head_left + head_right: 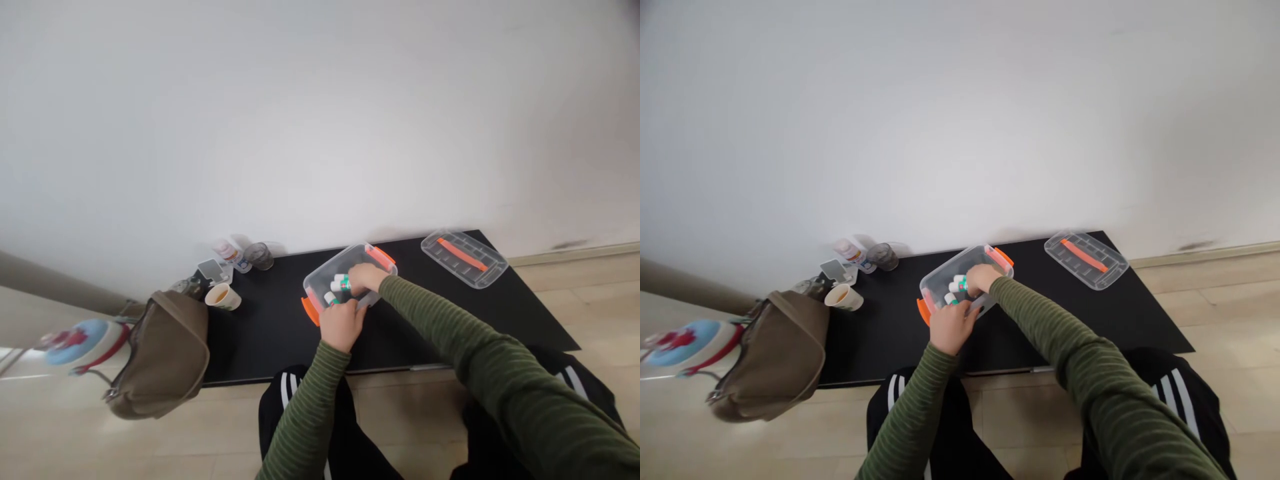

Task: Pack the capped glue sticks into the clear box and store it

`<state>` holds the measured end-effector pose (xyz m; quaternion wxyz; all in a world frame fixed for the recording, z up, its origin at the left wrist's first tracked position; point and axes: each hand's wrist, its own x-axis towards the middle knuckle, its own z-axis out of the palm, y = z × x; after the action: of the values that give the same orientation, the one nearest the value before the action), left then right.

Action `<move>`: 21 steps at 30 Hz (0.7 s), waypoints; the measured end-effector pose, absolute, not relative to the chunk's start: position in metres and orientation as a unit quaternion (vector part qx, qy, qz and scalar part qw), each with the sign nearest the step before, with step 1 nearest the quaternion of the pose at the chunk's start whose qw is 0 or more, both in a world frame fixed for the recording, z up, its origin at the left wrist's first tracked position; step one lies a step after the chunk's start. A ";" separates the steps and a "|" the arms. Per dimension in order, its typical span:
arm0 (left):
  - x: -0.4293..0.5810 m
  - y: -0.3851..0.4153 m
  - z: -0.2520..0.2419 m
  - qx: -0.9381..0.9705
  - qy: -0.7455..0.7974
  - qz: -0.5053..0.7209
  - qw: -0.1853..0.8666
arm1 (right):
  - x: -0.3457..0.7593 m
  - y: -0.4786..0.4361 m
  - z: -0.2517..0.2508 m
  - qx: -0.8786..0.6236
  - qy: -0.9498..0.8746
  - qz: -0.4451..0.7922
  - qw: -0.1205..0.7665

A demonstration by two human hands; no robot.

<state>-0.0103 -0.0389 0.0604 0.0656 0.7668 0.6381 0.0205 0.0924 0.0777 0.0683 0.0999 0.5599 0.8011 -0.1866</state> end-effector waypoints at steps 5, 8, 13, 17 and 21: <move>-0.025 -0.027 0.061 0.720 0.690 0.037 0.066 | 0.137 0.041 0.101 0.519 0.839 -0.083 -0.138; -0.030 -0.025 0.060 0.736 0.655 0.159 0.068 | 0.174 0.002 0.096 0.482 0.851 -0.065 -0.198; 0.000 -0.046 0.050 0.736 0.537 0.385 0.145 | 0.214 -0.051 0.043 0.520 0.841 -0.027 -0.148; 0.036 -0.063 0.035 0.767 0.538 0.229 0.265 | 0.218 -0.071 0.008 0.548 0.822 0.025 -0.153; 0.049 -0.063 0.030 0.753 0.579 0.146 0.276 | 0.211 -0.071 0.002 0.542 0.826 0.054 -0.147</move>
<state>0.0487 -0.0625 0.0297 0.2761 0.7533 0.5788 0.1459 0.2111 -0.0711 0.0018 -0.1473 0.5417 0.8258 0.0544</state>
